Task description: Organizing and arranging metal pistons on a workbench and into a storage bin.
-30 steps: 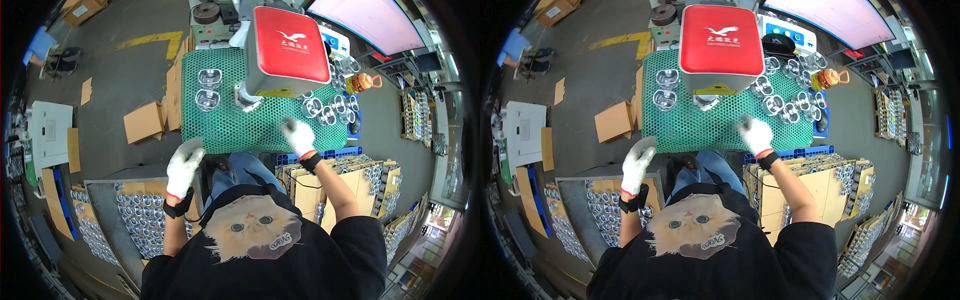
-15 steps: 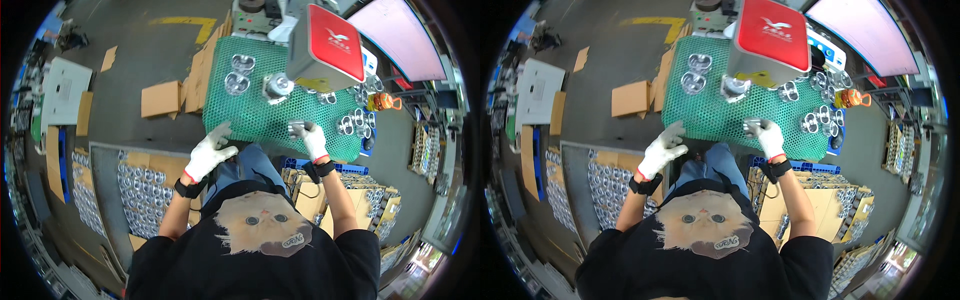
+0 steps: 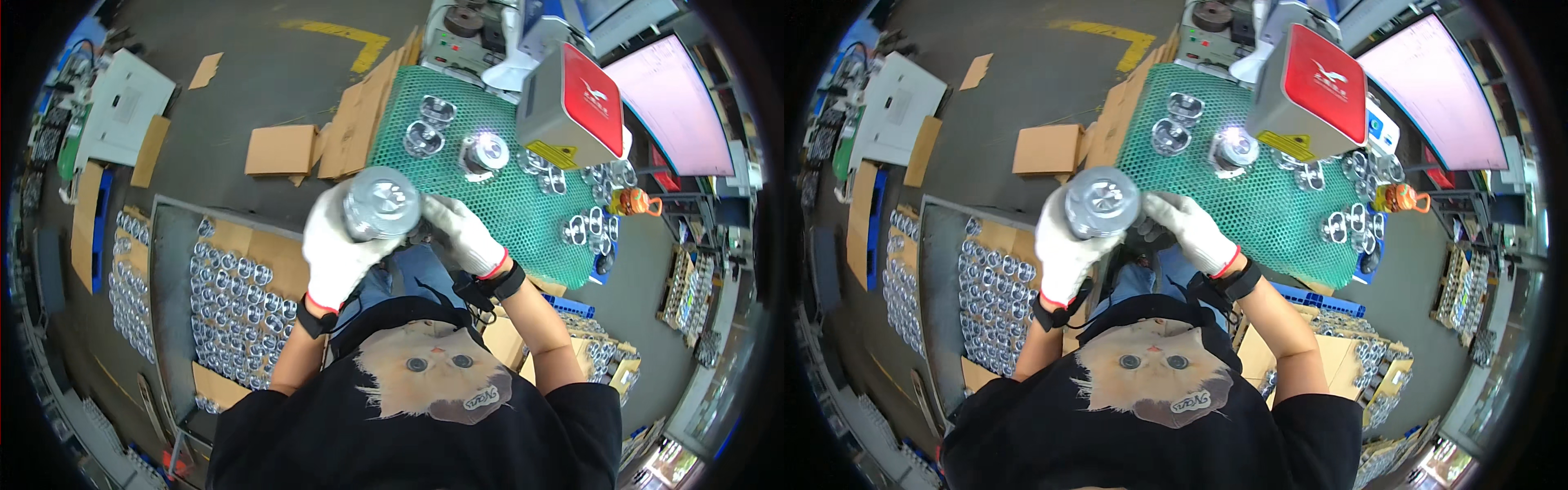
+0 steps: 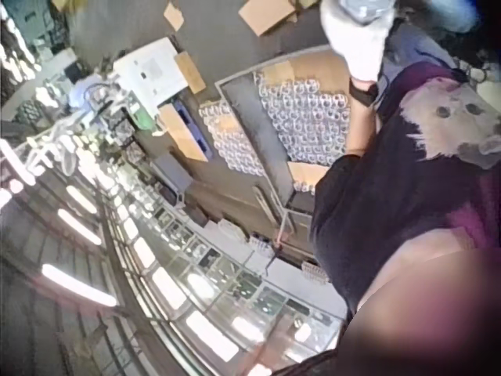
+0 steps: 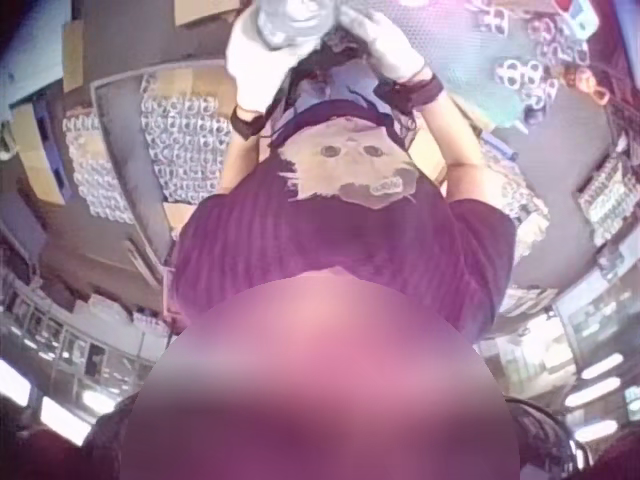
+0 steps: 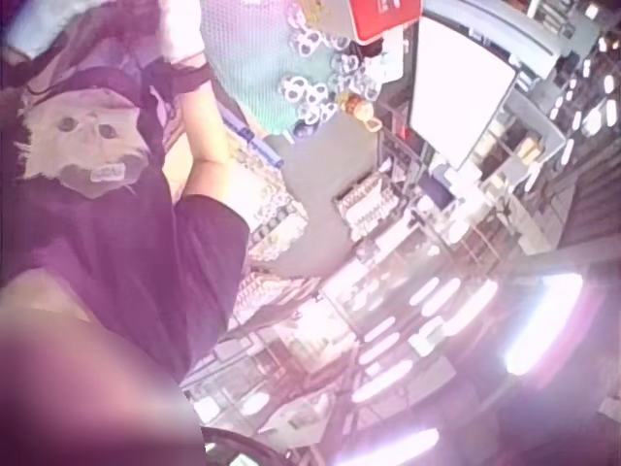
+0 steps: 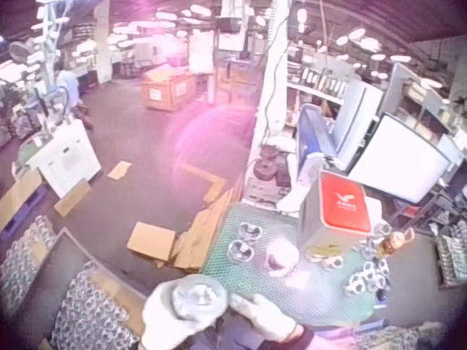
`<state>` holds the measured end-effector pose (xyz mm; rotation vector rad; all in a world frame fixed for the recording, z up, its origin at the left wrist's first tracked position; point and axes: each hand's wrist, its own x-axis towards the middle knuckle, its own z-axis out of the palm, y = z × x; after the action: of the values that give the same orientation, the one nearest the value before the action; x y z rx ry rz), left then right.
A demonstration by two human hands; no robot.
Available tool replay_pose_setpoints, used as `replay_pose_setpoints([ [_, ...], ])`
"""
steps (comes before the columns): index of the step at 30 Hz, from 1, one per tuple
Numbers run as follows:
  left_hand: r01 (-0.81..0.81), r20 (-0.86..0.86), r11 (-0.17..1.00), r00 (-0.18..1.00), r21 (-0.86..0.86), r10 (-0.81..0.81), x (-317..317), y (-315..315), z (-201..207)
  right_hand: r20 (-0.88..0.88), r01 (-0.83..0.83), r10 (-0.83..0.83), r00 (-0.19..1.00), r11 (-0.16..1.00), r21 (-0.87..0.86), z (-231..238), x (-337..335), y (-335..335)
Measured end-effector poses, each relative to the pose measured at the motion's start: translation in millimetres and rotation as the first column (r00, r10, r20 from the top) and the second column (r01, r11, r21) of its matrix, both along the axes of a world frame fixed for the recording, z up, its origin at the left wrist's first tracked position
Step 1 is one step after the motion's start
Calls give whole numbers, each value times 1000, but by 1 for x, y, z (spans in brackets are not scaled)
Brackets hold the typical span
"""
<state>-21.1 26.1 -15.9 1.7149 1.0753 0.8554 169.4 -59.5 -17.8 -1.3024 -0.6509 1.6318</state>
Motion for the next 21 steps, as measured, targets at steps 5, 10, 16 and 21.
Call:
replay_pose_setpoints([
  [5,161,-298,821,955,548,11,26,-10,1,-650,101,-26,760,992,79,-3,4,-5],
  [10,507,-173,810,862,295,-476,63,-19,-45,-737,258,-357,574,933,-251,-77,41,-46],
  [16,-386,-257,913,876,134,408,80,91,-112,-474,651,-688,549,708,-274,-95,92,-147],
  [21,202,-360,866,932,458,-27,187,73,-103,-324,696,-786,527,617,-366,-119,97,-209],
])
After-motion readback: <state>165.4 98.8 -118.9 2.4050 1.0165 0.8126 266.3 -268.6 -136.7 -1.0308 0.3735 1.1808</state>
